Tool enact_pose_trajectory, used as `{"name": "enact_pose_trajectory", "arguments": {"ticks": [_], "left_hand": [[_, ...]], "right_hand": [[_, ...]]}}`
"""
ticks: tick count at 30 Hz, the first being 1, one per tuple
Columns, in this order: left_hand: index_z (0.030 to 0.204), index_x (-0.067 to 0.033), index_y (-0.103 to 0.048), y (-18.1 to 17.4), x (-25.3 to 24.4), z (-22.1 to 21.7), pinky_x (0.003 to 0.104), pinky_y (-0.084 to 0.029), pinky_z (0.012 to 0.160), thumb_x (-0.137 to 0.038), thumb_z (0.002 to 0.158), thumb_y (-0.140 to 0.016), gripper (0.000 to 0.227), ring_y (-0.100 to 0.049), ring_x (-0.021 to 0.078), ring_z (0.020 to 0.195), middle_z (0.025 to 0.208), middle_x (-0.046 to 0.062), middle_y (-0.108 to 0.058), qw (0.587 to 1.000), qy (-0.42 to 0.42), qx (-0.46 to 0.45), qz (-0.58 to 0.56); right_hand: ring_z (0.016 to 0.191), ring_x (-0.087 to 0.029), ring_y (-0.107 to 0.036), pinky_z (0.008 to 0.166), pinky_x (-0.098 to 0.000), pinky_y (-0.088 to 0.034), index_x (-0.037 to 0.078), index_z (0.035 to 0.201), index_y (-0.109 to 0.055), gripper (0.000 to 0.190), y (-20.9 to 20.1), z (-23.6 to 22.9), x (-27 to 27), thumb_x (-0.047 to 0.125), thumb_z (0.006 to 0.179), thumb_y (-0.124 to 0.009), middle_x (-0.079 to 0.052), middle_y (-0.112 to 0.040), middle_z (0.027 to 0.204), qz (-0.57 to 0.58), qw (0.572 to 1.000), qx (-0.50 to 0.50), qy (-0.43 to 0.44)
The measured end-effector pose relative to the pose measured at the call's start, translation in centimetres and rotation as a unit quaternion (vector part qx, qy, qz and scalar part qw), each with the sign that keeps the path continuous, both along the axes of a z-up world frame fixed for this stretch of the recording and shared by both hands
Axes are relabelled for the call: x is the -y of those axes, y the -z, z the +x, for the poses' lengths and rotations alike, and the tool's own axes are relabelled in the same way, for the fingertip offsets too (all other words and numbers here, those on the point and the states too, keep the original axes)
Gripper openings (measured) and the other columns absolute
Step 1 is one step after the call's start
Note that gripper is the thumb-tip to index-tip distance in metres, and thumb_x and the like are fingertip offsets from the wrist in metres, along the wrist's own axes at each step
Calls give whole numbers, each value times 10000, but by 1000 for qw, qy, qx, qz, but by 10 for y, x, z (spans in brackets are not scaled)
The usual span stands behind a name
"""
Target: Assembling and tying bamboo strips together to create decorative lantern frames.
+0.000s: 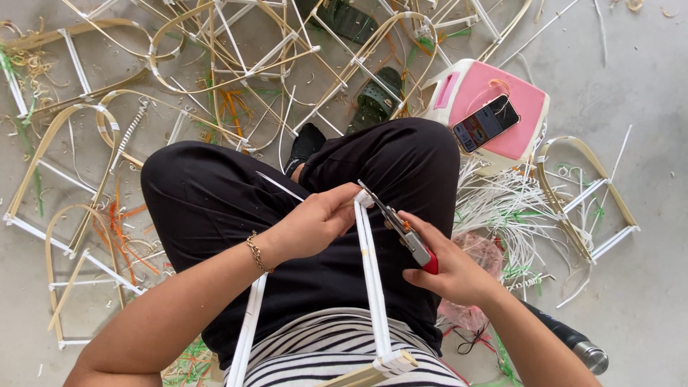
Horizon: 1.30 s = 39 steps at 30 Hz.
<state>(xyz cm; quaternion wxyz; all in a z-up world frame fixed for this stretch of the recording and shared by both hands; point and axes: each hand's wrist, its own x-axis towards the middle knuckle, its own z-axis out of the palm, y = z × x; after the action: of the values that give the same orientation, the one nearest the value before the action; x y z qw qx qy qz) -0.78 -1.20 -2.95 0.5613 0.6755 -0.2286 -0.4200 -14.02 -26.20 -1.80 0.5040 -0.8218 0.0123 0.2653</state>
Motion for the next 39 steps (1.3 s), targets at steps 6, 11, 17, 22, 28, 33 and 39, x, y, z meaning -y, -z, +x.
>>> {"name": "enact_pose_trajectory", "arguments": {"ticks": [6,11,17,22,28,33,39], "left_hand": [[1221,-81,-618,13,0,0,236,-380,516,-130,1055,-483,219,-414,52,571,651,-50,-467,997,-12,-82,-3],[1207,-83,-608,12,-2,-1,231,-341,470,-135,1067,-463,208,-385,55,523,630,-53,-433,991,-11,-131,9],[1236,-67,-612,-15,-12,-10,206,-446,597,-57,1050,-487,224,-482,23,683,831,-62,-538,990,-1,-136,-26],[1272,-117,-628,-27,-23,24,196,-416,583,-26,999,-522,307,-479,25,702,837,-66,-532,996,-2,-86,17],[1353,-46,-596,-32,13,66,277,-417,613,-126,1120,-523,256,-505,109,717,867,33,-553,972,5,145,184],[1464,72,-467,-69,-15,40,365,-507,927,-28,986,-604,507,-606,254,1191,1311,204,-601,919,44,361,149],[1433,-28,-560,-62,-177,6,355,-530,926,-119,1032,-612,415,-645,199,1134,1274,142,-652,901,-161,255,312]], "right_hand": [[1014,-343,-703,895,-402,-540,66,1313,-562,556,15,4,-1,256,818,-730,-150,-709,1075,-59,995,78,4],[982,-393,-692,833,-437,-550,67,1286,-586,530,24,2,-1,233,805,-732,-170,-718,1054,-74,989,130,6],[933,-372,-704,805,-449,-555,141,1158,-654,362,55,-11,5,241,817,-722,-161,-725,942,-164,979,97,76],[956,-323,-691,834,-402,-545,91,1295,-542,510,74,-67,29,223,855,-763,-155,-696,1022,-39,979,115,164],[1228,-275,-617,1041,-394,-469,49,1480,-444,818,218,-199,80,235,767,-800,-148,-628,1330,-91,885,85,449],[1274,-395,-577,1096,-484,-443,19,1333,-572,694,336,-283,67,403,808,-814,-240,-628,1302,-330,736,-154,571],[1255,-438,-556,1048,-567,-398,35,1322,-631,679,358,-282,54,490,847,-797,-242,-616,1327,-462,807,19,366]]}}
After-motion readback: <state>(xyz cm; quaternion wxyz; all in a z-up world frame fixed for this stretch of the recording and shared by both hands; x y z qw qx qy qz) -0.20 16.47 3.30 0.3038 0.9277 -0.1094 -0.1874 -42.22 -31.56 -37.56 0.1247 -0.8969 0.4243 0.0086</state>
